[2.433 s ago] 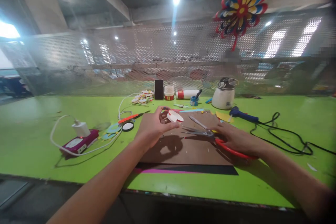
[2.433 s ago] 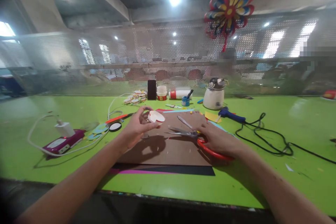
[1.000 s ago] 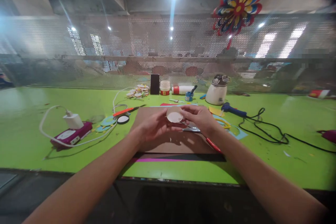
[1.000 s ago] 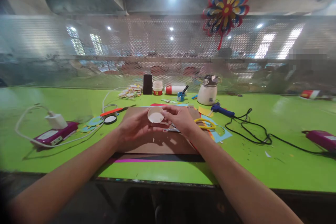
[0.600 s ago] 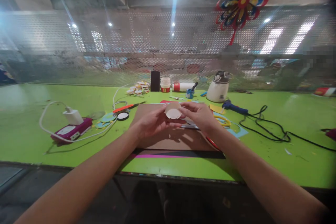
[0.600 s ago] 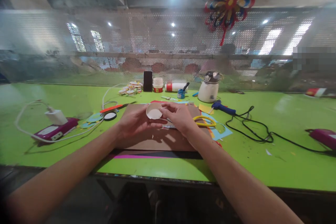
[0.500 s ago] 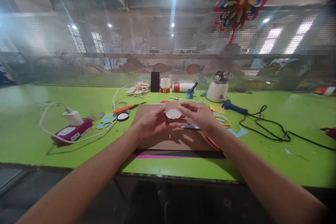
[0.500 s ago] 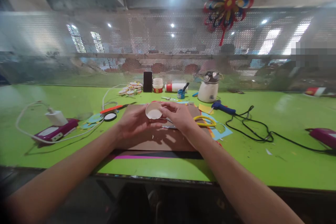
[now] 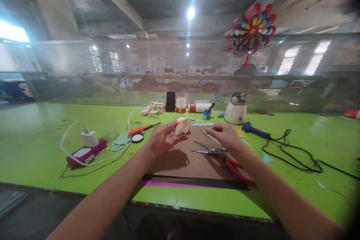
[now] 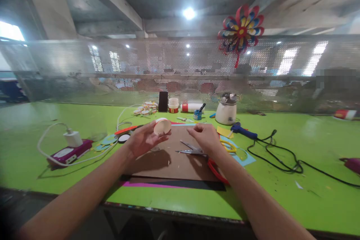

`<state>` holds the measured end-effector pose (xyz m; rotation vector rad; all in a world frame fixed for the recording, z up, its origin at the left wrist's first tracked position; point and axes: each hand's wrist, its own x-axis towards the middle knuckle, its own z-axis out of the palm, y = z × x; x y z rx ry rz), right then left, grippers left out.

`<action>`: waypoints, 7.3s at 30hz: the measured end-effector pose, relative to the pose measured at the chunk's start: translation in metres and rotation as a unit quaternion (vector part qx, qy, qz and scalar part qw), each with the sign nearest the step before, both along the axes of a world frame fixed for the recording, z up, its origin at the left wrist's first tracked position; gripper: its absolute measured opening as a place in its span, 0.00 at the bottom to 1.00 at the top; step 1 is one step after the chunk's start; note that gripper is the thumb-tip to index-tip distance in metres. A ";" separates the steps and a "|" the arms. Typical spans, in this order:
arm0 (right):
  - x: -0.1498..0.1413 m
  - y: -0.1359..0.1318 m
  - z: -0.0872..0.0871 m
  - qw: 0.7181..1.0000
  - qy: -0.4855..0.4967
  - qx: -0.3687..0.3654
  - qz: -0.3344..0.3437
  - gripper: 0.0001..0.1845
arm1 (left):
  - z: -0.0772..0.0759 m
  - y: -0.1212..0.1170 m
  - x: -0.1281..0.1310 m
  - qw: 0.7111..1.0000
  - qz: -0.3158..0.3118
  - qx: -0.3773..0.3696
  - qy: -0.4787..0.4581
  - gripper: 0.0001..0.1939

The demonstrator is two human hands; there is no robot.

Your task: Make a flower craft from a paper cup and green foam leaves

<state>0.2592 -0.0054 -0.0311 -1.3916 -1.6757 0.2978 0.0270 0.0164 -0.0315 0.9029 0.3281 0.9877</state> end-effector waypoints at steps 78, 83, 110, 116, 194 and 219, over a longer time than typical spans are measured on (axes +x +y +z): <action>-0.058 -0.132 -0.009 0.939 0.255 -0.202 0.110 0.28 | 0.005 0.006 -0.008 0.995 -0.013 0.038 -0.086 0.13; -0.058 -0.134 -0.009 0.932 0.265 -0.214 0.120 0.26 | 0.004 0.006 -0.008 0.994 -0.011 0.058 -0.087 0.14; -0.059 -0.139 -0.003 0.915 0.293 -0.237 0.143 0.28 | 0.003 0.007 -0.007 0.994 0.003 0.098 -0.050 0.13; -0.056 -0.140 -0.007 0.905 0.319 -0.239 0.152 0.24 | 0.004 0.005 -0.005 0.996 0.011 0.070 -0.046 0.12; -0.081 -0.149 -0.008 0.910 0.312 -0.242 0.130 0.30 | -0.003 0.008 -0.004 0.998 0.007 0.059 -0.010 0.14; -0.083 -0.148 -0.004 0.987 0.074 -0.130 0.064 0.25 | -0.002 0.002 0.000 0.990 0.052 0.127 -0.038 0.15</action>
